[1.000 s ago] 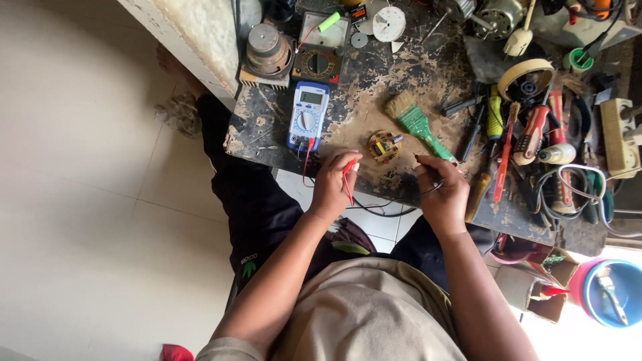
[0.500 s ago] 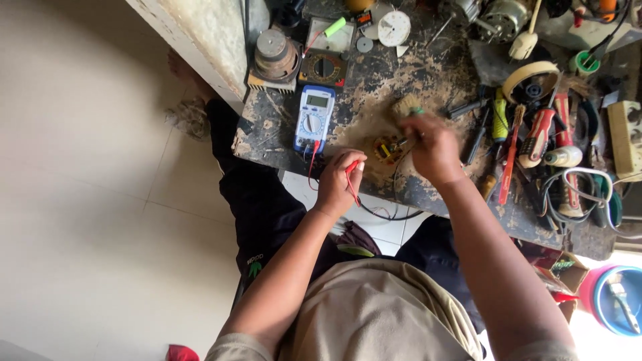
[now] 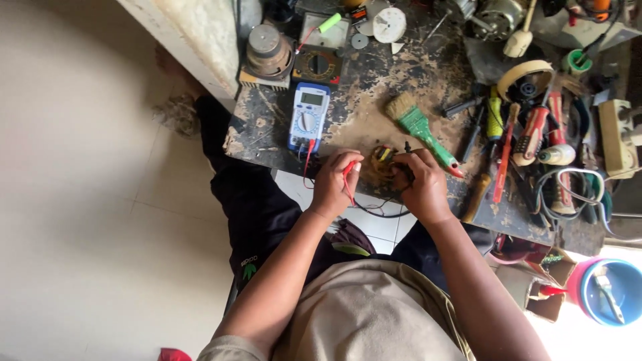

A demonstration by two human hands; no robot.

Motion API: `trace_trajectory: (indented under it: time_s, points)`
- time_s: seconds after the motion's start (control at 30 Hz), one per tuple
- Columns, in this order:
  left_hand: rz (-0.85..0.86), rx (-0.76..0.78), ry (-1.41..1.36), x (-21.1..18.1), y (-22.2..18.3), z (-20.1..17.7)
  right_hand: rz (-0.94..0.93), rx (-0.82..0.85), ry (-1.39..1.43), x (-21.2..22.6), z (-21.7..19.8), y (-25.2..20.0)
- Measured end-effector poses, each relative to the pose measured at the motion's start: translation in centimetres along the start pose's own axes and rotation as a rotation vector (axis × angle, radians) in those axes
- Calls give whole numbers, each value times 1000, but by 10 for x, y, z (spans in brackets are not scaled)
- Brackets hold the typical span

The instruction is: A person uses a digital multimeter to test components on a circuit board at a repair bench.

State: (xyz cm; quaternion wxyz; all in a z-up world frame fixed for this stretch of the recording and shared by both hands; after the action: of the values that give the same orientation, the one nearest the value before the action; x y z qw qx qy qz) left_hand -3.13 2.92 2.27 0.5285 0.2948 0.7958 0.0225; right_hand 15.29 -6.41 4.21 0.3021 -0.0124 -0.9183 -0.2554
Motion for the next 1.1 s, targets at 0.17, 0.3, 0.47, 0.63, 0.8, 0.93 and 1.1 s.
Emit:
trace_trajectory:
  time_s: [0.17, 0.3, 0.47, 0.63, 0.8, 0.93, 1.1]
  points:
    - [-10, -1, -36, -1, 0, -1, 137, -24, 154, -12, 4, 10]
    - [-4, -8, -36, -1, -1, -1, 317, -25, 242, -29, 13, 10]
    - [-7, -3, -33, -3, 0, -3, 374, -120, 207, -47, 5, 9]
    - [6, 2, -28, -3, 0, -2, 339, -267, 204, -38, -13, 4]
    - [14, -2, -40, -8, 0, -5, 198, -273, 126, -23, -19, -2]
    - [23, -6, -40, -5, 0, -3, 159, -232, 108, -23, -20, 1]
    - [30, -19, -53, -1, -1, -1, 253, -294, 336, -15, -31, 9]
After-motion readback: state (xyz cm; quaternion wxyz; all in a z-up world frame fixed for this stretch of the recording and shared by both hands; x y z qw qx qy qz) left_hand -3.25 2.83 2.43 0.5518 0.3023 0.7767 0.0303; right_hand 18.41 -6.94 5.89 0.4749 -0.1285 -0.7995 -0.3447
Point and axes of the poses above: each hand's wrist, its own y-axis towards the middle knuckle, its own z-axis out of the palm, x = y × z, the point moved 6 cm from there along y, towards the middle knuckle, and after that the axes turned 6 degrees about -z, right-handed, at the moved point
